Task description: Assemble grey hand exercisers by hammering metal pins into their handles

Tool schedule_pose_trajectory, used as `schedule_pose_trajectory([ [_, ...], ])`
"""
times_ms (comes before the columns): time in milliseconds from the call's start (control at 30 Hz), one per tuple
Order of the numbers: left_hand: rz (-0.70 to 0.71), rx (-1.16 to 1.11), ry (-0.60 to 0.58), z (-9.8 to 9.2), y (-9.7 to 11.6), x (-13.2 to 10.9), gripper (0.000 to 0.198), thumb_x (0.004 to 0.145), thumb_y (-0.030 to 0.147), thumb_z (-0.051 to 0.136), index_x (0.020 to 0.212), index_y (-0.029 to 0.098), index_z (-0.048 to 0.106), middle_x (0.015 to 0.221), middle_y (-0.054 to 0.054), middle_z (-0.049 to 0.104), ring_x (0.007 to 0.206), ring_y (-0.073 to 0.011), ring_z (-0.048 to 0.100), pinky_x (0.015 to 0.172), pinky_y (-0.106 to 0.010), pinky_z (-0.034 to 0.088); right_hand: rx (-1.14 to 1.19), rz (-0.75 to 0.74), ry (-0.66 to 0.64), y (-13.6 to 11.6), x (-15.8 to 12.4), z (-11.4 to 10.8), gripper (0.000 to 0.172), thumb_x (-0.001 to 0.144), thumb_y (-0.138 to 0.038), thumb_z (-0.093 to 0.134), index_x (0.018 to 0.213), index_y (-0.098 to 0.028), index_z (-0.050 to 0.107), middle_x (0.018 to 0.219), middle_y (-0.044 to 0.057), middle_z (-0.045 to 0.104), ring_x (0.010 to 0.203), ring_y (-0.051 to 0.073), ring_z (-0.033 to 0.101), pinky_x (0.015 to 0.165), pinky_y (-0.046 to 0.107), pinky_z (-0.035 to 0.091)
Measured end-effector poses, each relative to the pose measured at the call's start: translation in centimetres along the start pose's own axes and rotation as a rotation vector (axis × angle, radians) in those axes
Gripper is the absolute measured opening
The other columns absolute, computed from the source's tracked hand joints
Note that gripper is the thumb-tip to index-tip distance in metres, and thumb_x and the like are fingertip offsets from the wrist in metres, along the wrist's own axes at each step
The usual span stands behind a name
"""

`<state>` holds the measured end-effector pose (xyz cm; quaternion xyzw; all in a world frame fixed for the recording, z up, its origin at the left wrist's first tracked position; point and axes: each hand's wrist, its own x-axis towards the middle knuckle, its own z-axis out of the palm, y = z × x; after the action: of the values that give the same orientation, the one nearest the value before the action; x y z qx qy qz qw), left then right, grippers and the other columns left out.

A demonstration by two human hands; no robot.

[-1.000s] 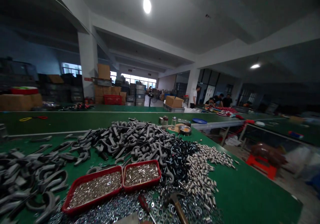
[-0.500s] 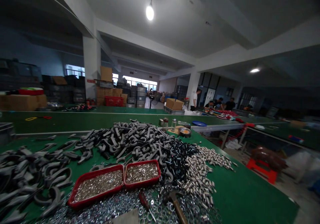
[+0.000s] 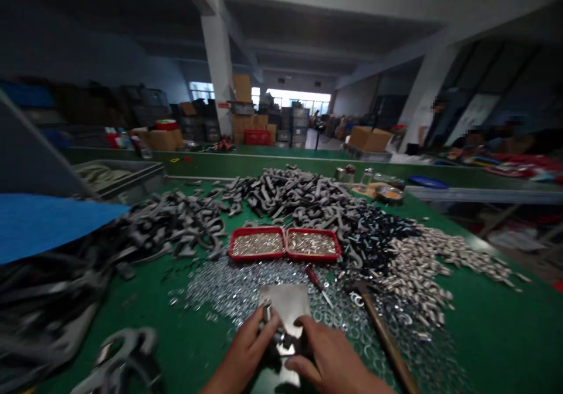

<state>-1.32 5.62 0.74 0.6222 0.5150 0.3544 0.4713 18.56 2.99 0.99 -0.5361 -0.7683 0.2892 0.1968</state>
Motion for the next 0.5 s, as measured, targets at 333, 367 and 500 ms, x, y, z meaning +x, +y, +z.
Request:
schedule_pose_trajectory([
  [333,0.206,0.072,-0.095,-0.3,-0.8,-0.7,0.031,0.100,0.044,0.041,0.094,0.018,0.057,0.087,-0.005,0.062,0.083,-0.0182,0.058,0.080,-0.030,0.045,0.606,0.113,-0.236,-1.2,0.6,2.1,0.063,0.094,-0.072,0.026,0.090,-0.019,0.061,0.070,0.004,0.065,0.051,0.014,0.054,0.050,0.024,0.043],
  [367,0.180,0.055,-0.071,-0.1,-0.9,-0.6,0.030,0.100,0.043,0.041,0.094,0.018,0.056,0.087,-0.005,0.061,0.082,-0.0182,0.057,0.080,-0.030,0.045,0.553,0.109,-0.152,-1.0,0.6,2.0,0.057,0.089,-0.073,0.042,0.089,-0.020,0.061,0.077,0.005,0.067,0.058,0.014,0.056,0.053,0.024,0.043],
  [500,0.316,-0.019,-0.030,0.3,-0.6,-0.5,0.024,0.102,0.035,0.037,0.097,0.019,0.054,0.099,-0.007,0.059,0.096,-0.0186,0.057,0.090,-0.032,0.045,0.943,0.261,-0.299,-0.3,0.6,1.9,0.058,0.091,-0.072,0.038,0.076,-0.021,0.059,0.060,0.000,0.057,0.049,0.013,0.046,0.050,0.025,0.038],
])
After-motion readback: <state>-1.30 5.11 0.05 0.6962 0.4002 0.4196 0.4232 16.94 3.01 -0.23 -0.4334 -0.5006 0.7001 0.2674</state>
